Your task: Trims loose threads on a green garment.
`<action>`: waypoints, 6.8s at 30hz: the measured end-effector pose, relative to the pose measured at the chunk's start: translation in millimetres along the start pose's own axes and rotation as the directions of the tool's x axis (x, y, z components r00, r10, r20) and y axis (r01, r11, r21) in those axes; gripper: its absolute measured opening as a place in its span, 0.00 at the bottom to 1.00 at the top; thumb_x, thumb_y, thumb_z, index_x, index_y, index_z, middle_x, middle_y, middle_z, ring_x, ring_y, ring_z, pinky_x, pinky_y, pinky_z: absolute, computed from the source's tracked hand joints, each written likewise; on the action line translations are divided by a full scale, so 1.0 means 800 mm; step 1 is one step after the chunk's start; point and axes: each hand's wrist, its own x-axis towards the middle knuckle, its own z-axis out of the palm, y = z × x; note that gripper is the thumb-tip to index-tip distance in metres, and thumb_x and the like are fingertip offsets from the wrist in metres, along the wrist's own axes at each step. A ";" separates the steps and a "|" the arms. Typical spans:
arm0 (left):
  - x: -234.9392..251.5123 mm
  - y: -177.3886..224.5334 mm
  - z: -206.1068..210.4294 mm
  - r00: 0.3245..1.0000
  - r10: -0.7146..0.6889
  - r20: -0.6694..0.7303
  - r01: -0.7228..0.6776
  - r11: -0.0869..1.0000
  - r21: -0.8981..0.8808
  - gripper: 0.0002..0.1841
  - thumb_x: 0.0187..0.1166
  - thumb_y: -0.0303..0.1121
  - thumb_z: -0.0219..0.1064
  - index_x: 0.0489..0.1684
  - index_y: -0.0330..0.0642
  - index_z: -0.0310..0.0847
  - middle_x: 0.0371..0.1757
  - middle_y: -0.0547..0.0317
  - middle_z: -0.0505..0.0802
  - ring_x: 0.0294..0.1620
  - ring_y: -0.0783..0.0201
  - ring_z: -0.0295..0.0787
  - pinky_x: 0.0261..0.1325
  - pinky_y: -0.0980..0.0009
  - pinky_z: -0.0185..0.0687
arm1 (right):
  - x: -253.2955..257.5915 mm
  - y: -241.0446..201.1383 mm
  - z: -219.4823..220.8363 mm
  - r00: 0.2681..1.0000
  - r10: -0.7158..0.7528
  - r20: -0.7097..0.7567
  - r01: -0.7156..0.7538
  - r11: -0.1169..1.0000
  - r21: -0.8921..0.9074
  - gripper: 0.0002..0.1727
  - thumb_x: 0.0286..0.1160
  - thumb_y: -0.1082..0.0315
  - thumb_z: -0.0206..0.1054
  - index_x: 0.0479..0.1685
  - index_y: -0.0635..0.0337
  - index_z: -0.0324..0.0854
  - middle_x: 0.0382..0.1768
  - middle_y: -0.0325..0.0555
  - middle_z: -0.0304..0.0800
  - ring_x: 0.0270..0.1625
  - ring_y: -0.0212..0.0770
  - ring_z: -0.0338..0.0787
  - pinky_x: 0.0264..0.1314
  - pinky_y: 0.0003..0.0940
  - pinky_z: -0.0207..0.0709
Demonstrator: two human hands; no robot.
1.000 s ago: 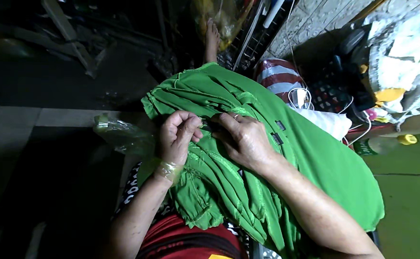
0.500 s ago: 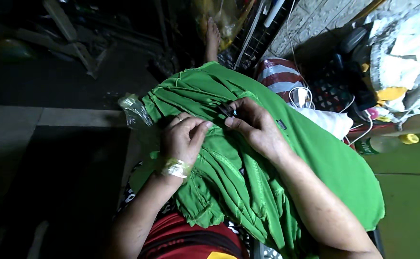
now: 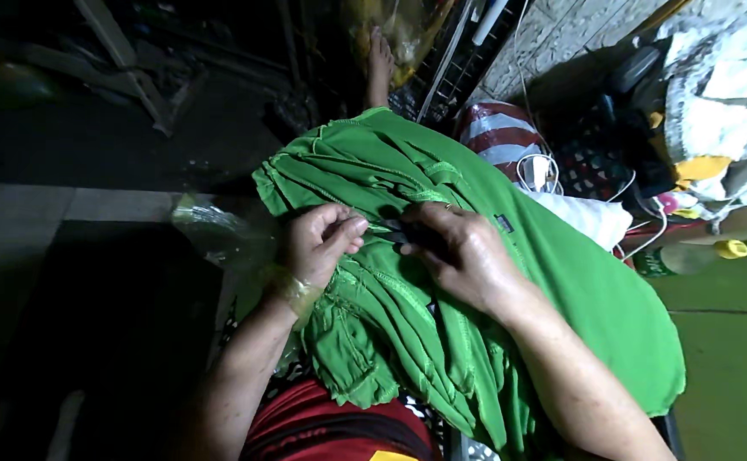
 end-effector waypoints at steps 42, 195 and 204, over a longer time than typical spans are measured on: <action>0.008 -0.012 0.009 0.979 0.201 -0.033 -0.185 0.946 0.266 0.10 0.86 0.33 0.63 0.46 0.35 0.86 0.40 0.54 0.87 0.27 0.74 0.78 0.33 0.80 0.76 | 0.026 -0.014 -0.013 0.970 0.178 0.167 -0.183 0.983 0.015 0.08 0.71 0.70 0.75 0.47 0.57 0.90 0.33 0.46 0.91 0.35 0.45 0.91 0.35 0.51 0.82; 0.034 -0.014 0.001 0.917 0.372 0.142 -0.395 0.813 0.428 0.11 0.87 0.34 0.62 0.44 0.37 0.87 0.36 0.52 0.90 0.36 0.60 0.86 0.44 0.60 0.81 | -0.002 0.017 -0.006 0.994 0.106 -0.021 -0.104 0.993 0.057 0.17 0.68 0.72 0.73 0.57 0.61 0.84 0.42 0.49 0.90 0.39 0.46 0.91 0.39 0.51 0.84; 0.023 -0.008 0.010 0.875 0.475 0.094 -0.448 0.721 0.528 0.10 0.86 0.31 0.62 0.45 0.34 0.88 0.40 0.44 0.93 0.39 0.48 0.91 0.45 0.51 0.83 | 0.007 -0.011 0.010 0.994 0.072 -0.085 -0.089 0.969 -0.230 0.12 0.67 0.73 0.72 0.50 0.57 0.89 0.37 0.55 0.88 0.34 0.56 0.90 0.30 0.53 0.79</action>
